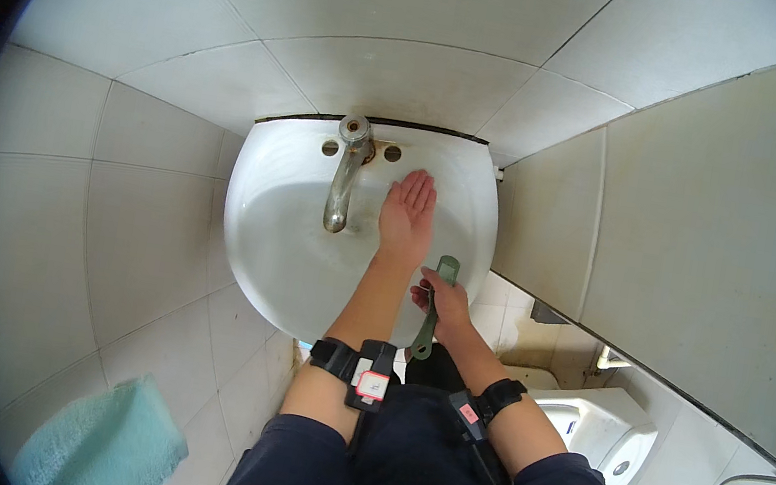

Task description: Scrubbing a bathroom sink with a brush and cleaning product and then rinsing it.

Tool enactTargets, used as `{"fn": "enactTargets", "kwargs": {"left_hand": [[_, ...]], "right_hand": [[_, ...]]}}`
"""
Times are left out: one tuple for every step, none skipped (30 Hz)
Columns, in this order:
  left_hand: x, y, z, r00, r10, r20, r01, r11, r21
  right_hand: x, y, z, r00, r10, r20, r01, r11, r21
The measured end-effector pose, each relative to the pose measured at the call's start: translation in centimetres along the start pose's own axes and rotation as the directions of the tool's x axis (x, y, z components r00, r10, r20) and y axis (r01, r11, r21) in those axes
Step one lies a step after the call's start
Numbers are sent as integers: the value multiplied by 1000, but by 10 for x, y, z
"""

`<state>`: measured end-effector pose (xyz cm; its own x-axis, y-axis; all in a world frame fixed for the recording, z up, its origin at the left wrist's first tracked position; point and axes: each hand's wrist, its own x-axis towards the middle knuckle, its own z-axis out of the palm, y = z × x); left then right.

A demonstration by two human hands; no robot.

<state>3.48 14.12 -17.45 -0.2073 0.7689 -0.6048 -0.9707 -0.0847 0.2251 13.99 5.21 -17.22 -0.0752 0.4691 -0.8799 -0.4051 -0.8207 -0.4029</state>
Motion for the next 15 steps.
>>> {"fn": "enactTargets", "kwargs": {"left_hand": [[-1,4,-6,999,-47,-2,47,991,122],[-3,12,-18,999,-45,2,44,991,123],[-7,25,-33,999,-40,-13,41,996,79],[-12,41,-48,999,-35,-31,36,999,37],[-14,58,-61,996,12,-86,-10,1000,25],[-18,74,-71,988,62,-144,-60,998,17],[-21,84,-71,988,67,-141,-66,998,15],[-24,92,-71,983,76,-166,-68,996,52],[-25,95,-69,978,85,-192,-69,994,88],[-25,98,-68,977,99,-189,-84,993,88],[-24,98,-67,991,56,-121,-47,996,77],[-22,98,-67,999,12,-53,-9,998,69],[-21,92,-60,997,49,-51,-45,996,74],[-21,89,-54,997,51,-50,-47,996,72],[-21,86,-48,994,89,-59,-84,992,92]], "right_hand": [[-1,-2,-1,1000,-19,-3,19,1000,5],[1,-3,-2,1000,-22,1,22,1000,6],[3,-3,-3,1000,-18,19,18,1000,11],[4,-2,-3,999,-11,38,10,1000,16],[4,-2,-1,999,-14,41,13,1000,16],[2,0,1,999,12,51,-12,1000,2],[2,1,2,998,36,60,-35,999,-14],[1,1,1,997,34,64,-33,999,-18],[-1,0,-1,998,26,59,-25,1000,-11],[-2,1,0,998,23,64,-23,1000,-4],[-2,1,1,997,25,77,-24,1000,-10],[-2,0,0,995,34,89,-33,999,-12],[-3,-3,-1,995,41,91,-40,999,-13],[-3,-5,-2,995,40,93,-39,999,-16],[-2,-7,-2,985,11,171,-20,999,47]]}}
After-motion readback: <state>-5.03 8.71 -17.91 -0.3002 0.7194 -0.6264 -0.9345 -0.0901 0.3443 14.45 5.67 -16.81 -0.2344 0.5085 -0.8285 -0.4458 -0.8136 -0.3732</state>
